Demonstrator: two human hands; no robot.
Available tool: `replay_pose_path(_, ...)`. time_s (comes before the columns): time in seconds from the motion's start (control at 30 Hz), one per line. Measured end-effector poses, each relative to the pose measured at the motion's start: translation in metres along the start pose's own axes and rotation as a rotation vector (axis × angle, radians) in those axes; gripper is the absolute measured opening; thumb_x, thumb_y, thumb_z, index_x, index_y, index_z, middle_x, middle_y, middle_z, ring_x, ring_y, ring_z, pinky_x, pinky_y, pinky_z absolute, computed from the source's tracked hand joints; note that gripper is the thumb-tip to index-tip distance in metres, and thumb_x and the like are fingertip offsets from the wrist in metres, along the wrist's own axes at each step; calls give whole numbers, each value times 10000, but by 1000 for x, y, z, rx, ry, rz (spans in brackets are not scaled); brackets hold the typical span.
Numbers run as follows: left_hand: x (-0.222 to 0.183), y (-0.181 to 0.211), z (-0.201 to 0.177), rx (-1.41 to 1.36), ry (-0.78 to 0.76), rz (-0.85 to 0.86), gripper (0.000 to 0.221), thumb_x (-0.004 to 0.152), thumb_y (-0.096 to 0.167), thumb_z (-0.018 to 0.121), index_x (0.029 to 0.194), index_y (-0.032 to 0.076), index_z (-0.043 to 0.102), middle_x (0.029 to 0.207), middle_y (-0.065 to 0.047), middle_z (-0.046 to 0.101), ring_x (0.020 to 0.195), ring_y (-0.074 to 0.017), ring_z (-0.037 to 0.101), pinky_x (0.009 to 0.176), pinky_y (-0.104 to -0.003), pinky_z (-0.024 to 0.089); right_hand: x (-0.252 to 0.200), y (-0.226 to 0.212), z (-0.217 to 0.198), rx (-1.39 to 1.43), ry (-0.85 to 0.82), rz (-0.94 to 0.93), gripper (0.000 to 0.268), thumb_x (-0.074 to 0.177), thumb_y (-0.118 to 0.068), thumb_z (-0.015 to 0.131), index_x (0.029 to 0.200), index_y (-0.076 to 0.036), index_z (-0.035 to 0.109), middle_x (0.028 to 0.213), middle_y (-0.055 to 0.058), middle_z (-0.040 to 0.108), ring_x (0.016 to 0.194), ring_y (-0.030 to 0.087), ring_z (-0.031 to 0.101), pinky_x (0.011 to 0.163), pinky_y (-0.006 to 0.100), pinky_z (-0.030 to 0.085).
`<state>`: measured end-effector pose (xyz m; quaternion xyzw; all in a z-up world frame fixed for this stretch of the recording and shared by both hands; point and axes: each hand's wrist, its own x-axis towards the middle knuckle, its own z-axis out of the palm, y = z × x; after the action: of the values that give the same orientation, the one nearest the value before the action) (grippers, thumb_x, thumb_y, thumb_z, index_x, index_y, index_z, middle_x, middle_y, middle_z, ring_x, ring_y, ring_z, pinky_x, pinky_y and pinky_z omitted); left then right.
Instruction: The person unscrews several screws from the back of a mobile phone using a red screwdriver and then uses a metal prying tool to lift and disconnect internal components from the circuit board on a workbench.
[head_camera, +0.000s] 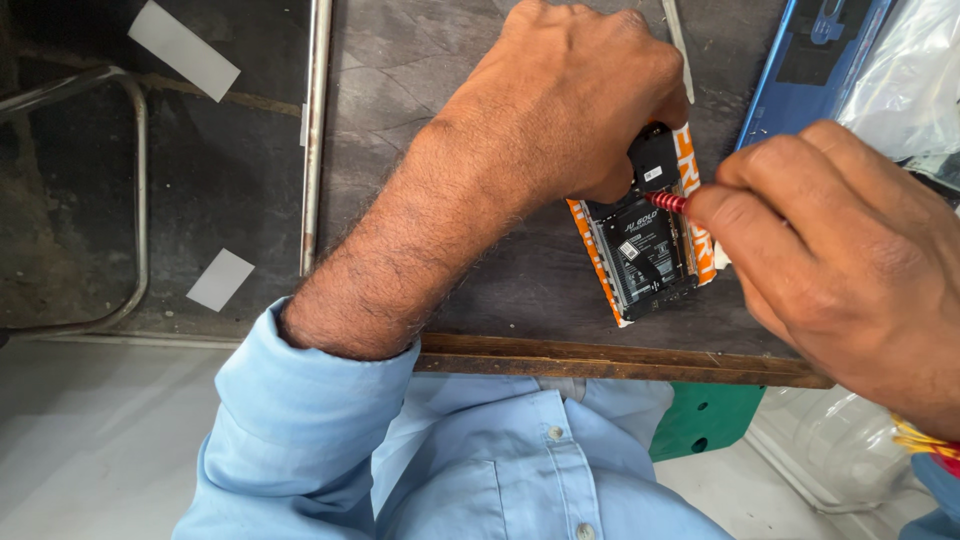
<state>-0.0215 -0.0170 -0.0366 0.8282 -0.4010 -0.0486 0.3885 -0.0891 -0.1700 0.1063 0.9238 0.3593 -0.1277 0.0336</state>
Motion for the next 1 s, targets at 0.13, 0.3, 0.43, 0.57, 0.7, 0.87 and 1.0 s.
replay_pose_path(0.13, -2, 0, 1, 30, 96, 36, 438, 481, 230, 927, 911, 255, 846, 735, -14, 749, 789, -267, 720, 781, -463, 490, 1, -1, -2, -18, -21, 22, 228, 789, -142, 828, 914, 18, 724, 895, 99, 613, 812, 243, 594, 684, 329, 514)
replay_pose_path(0.3, -2, 0, 0, 19, 15, -1, 457, 512, 241, 934, 959, 263, 840, 768, -26, 747, 817, -278, 710, 819, -478, 480, 0, -2, 0, 34, -31, 56, 217, 799, -113, 829, 935, 18, 722, 896, 100, 619, 815, 248, 600, 698, 344, 517)
replay_pose_path(0.43, -1, 0, 2, 14, 36, 15, 440, 501, 223, 927, 931, 261, 844, 743, -12, 748, 799, -271, 714, 791, -473, 492, -2, 2, 0, 29, -54, 52, 210, 792, -86, 822, 949, 4, 715, 907, 93, 618, 835, 248, 601, 721, 351, 521)
replay_pose_path(0.57, -2, -2, 2, -6, 56, 22, 445, 497, 218, 922, 934, 254, 843, 769, -24, 748, 829, -287, 714, 776, -486, 497, -1, 1, -1, 28, -29, 31, 281, 755, -115, 835, 970, 29, 727, 898, 98, 619, 818, 250, 598, 698, 347, 519)
replay_pose_path(0.7, -2, -2, 1, -16, 42, 24, 425, 522, 189, 911, 937, 247, 841, 780, -30, 749, 841, -299, 710, 755, -493, 492, -4, 1, 0, 47, -66, 37, 195, 797, -78, 831, 950, -7, 734, 886, 75, 619, 805, 232, 594, 679, 339, 509)
replay_pose_path(0.87, -1, -1, 0, -29, 11, 12, 463, 504, 232, 930, 957, 241, 837, 779, -25, 749, 846, -288, 712, 813, -494, 501, -2, 3, 0, 24, -35, -2, 317, 728, -182, 805, 953, 24, 721, 928, 100, 621, 830, 250, 592, 706, 346, 518)
replay_pose_path(1.0, -1, -1, 2, -5, 16, 7, 470, 505, 180, 916, 963, 258, 841, 780, -12, 752, 845, -285, 713, 752, -499, 508, -4, 5, -1, -15, -105, 19, 174, 794, -143, 792, 895, -26, 712, 875, 69, 604, 798, 220, 575, 693, 335, 500)
